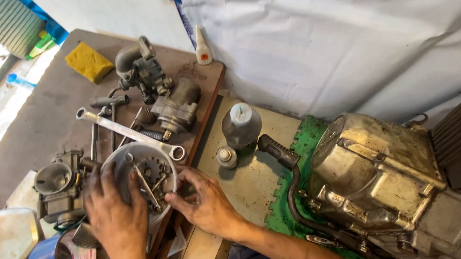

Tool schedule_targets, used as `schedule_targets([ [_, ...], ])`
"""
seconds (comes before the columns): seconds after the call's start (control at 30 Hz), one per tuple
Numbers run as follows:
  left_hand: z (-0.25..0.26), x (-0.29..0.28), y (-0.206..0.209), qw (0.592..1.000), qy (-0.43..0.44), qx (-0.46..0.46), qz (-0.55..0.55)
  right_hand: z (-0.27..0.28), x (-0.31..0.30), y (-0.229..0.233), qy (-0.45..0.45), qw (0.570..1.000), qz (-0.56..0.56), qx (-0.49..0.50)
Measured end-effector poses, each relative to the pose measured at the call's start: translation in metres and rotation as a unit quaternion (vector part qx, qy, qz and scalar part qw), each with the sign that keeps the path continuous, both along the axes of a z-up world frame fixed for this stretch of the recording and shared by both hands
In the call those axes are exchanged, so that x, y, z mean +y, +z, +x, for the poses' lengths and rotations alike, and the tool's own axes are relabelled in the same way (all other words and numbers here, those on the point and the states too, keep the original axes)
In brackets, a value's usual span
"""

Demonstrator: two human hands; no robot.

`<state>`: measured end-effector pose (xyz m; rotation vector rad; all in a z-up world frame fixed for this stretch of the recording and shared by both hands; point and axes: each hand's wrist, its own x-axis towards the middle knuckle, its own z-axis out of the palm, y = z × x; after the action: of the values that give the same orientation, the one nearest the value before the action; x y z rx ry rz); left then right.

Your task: The person works on a motorcycle engine mounted on a workbench, using a wrench to tighten bolts on the engine casing. They also handle a bottle of liquid and a container of small parts, occasionally moving between the engine and the workbench.

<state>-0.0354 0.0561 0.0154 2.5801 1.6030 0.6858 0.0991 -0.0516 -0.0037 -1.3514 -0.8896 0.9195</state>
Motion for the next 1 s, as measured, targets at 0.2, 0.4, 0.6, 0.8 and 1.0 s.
schedule_targets([
  [0.2,0.0,0.002,-0.004,1.0,-0.014,-0.017,0.004,-0.007,-0.001,-0.001,0.02,0.99,-0.086,0.114],
  [0.4,-0.008,-0.01,-0.003,0.998,-0.01,-0.062,-0.019,-0.005,-0.02,0.001,0.008,0.981,-0.094,0.168],
  [0.6,-0.014,-0.021,0.0,0.998,-0.02,-0.06,-0.014,0.0,-0.033,-0.005,0.02,0.988,-0.073,0.132],
  [0.8,-0.016,-0.036,-0.014,0.998,-0.004,-0.043,-0.035,-0.004,-0.074,-0.014,0.009,0.978,-0.091,0.187],
  [1.0,-0.011,-0.074,-0.033,0.986,-0.108,-0.112,-0.062,0.014,-0.137,-0.049,-0.07,0.956,-0.14,0.246],
])
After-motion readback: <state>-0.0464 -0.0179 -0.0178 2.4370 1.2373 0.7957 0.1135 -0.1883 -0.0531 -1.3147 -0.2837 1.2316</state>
